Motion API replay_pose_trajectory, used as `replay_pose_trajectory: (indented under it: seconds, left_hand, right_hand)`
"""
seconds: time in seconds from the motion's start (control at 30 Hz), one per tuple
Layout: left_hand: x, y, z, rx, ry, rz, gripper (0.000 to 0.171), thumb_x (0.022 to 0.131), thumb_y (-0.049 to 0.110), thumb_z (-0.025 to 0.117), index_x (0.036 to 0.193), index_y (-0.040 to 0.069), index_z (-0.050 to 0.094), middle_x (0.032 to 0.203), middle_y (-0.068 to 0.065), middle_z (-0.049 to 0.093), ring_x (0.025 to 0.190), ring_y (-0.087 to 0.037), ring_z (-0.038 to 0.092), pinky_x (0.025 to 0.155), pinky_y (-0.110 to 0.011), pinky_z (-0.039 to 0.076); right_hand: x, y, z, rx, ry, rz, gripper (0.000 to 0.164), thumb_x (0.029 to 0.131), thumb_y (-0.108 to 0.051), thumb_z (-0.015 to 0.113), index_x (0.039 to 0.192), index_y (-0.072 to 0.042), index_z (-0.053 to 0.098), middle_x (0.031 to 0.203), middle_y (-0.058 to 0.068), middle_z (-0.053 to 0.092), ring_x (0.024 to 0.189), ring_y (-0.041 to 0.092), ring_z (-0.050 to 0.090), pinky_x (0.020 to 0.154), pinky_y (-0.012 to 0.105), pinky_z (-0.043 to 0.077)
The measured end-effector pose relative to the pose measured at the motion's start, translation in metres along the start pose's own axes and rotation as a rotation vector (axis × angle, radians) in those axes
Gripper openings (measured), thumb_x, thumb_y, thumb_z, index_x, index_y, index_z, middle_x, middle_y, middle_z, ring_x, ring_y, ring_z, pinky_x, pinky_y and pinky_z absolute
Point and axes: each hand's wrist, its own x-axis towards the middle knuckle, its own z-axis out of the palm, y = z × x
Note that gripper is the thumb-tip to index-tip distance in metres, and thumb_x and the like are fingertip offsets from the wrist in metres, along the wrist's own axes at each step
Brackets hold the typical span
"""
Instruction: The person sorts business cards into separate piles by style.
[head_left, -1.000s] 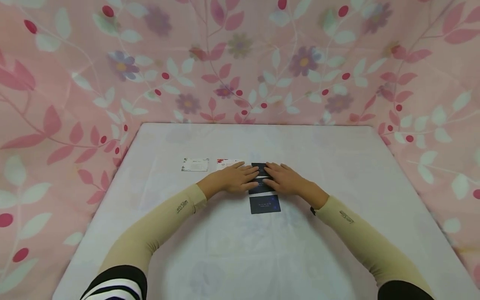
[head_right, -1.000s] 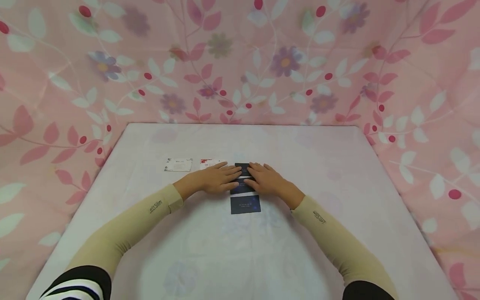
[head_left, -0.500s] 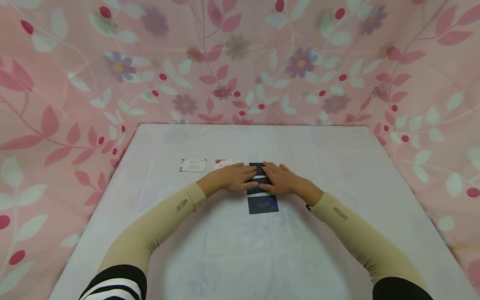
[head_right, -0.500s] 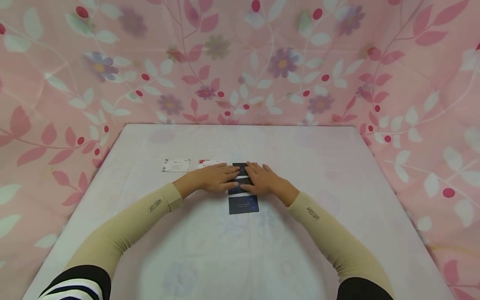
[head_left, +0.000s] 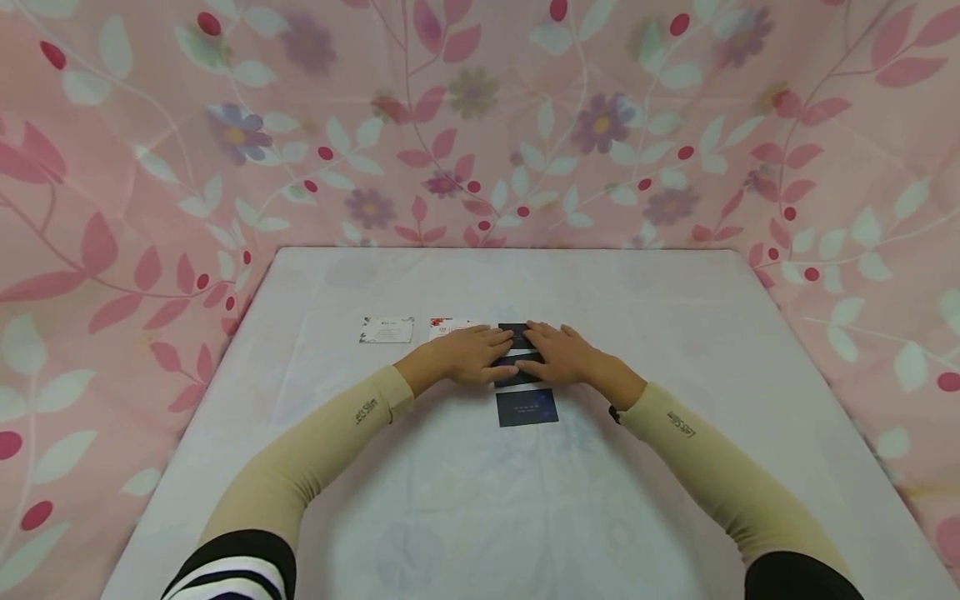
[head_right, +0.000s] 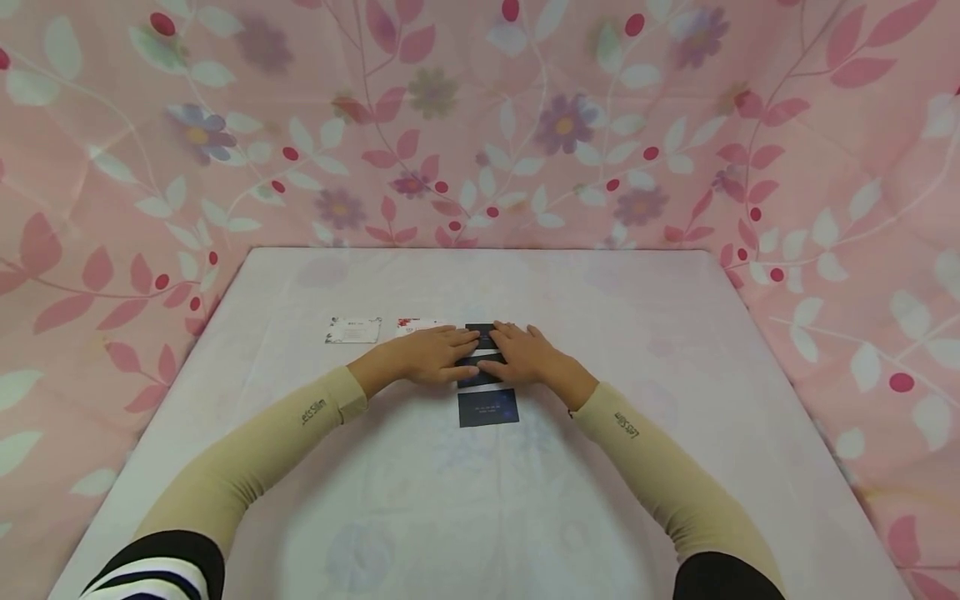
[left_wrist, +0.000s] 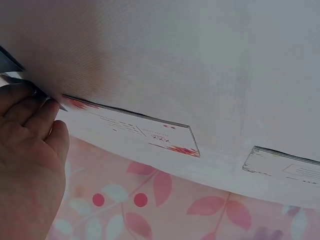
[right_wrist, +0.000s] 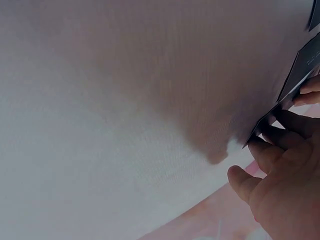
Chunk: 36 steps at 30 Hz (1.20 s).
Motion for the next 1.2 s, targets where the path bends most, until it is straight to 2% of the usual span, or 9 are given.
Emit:
replay_pose_trajectory:
  seconds: [0.2,0.57,0.73,0.8,0.9,0.97,1.07,1.2]
  left_hand:
    - [-0.001,0.0,-0.001,-0.017,0.003,0.006,0.079,0.1,0.066,0.019,0.157,0.012,0.026,0.165,-0.004,0.02,0.153,-0.023,0.019,0.124,-0.038,0.014]
    - [0.001,0.001,0.0,0.002,0.023,0.01,0.081,0.1,0.067,0.019,0.157,0.01,0.027,0.165,-0.006,0.021,0.153,-0.022,0.02,0.124,-0.039,0.014]
    - [0.0,0.004,0.001,-0.005,0.03,-0.006,0.083,0.099,0.068,0.021,0.157,0.009,0.025,0.165,-0.006,0.02,0.153,-0.022,0.02,0.124,-0.04,0.013]
    - [-0.001,0.005,0.001,0.007,0.053,-0.009,0.083,0.099,0.068,0.02,0.158,0.009,0.022,0.166,-0.006,0.018,0.153,-0.022,0.019,0.124,-0.041,0.013]
    - [-0.001,0.007,0.0,0.018,0.129,-0.015,0.083,0.099,0.068,0.022,0.158,0.01,0.021,0.166,-0.009,0.018,0.153,-0.025,0.019,0.124,-0.046,0.013]
    - [-0.002,0.008,-0.002,0.027,0.196,-0.028,0.082,0.098,0.068,0.029,0.158,0.012,0.025,0.164,-0.011,0.022,0.151,-0.027,0.024,0.122,-0.05,0.017]
    - [-0.007,0.01,-0.006,0.017,0.276,-0.041,0.077,0.095,0.064,0.048,0.153,0.014,0.036,0.158,-0.012,0.035,0.143,-0.028,0.038,0.115,-0.051,0.031]
    - [-0.012,0.01,-0.006,-0.029,0.311,-0.016,0.064,0.091,0.048,0.067,0.141,0.011,0.049,0.137,-0.01,0.055,0.12,-0.025,0.058,0.097,-0.044,0.049]
  right_hand:
    - [0.0,0.001,0.003,0.004,0.013,-0.002,0.077,0.101,-0.056,0.04,0.155,-0.004,0.026,0.164,0.016,0.02,0.152,0.033,0.019,0.12,0.059,0.016]
    - [-0.001,0.0,-0.002,0.02,0.008,-0.001,0.073,0.102,-0.052,0.04,0.155,-0.003,0.028,0.164,0.015,0.022,0.152,0.031,0.02,0.12,0.06,0.013]
    - [0.0,0.002,-0.002,0.021,0.027,-0.033,0.07,0.102,-0.048,0.045,0.154,-0.004,0.031,0.162,0.017,0.024,0.151,0.033,0.023,0.119,0.061,0.015]
    - [-0.001,0.004,-0.003,0.009,0.041,-0.051,0.07,0.102,-0.047,0.047,0.154,-0.005,0.031,0.163,0.017,0.023,0.151,0.032,0.023,0.119,0.061,0.017]
    - [-0.004,0.006,-0.006,0.005,0.1,-0.08,0.068,0.1,-0.043,0.055,0.153,-0.007,0.034,0.162,0.017,0.024,0.149,0.032,0.028,0.116,0.061,0.023]
    - [-0.007,0.007,-0.01,0.017,0.16,-0.096,0.065,0.098,-0.038,0.06,0.151,-0.008,0.04,0.16,0.016,0.03,0.146,0.032,0.035,0.113,0.06,0.03]
    - [-0.011,0.005,-0.014,0.06,0.228,-0.12,0.058,0.094,-0.03,0.068,0.144,-0.007,0.049,0.151,0.017,0.045,0.134,0.034,0.05,0.107,0.055,0.041]
    - [-0.016,-0.001,-0.014,0.091,0.202,-0.105,0.055,0.09,-0.026,0.074,0.137,-0.005,0.056,0.134,0.014,0.057,0.118,0.028,0.06,0.1,0.046,0.048]
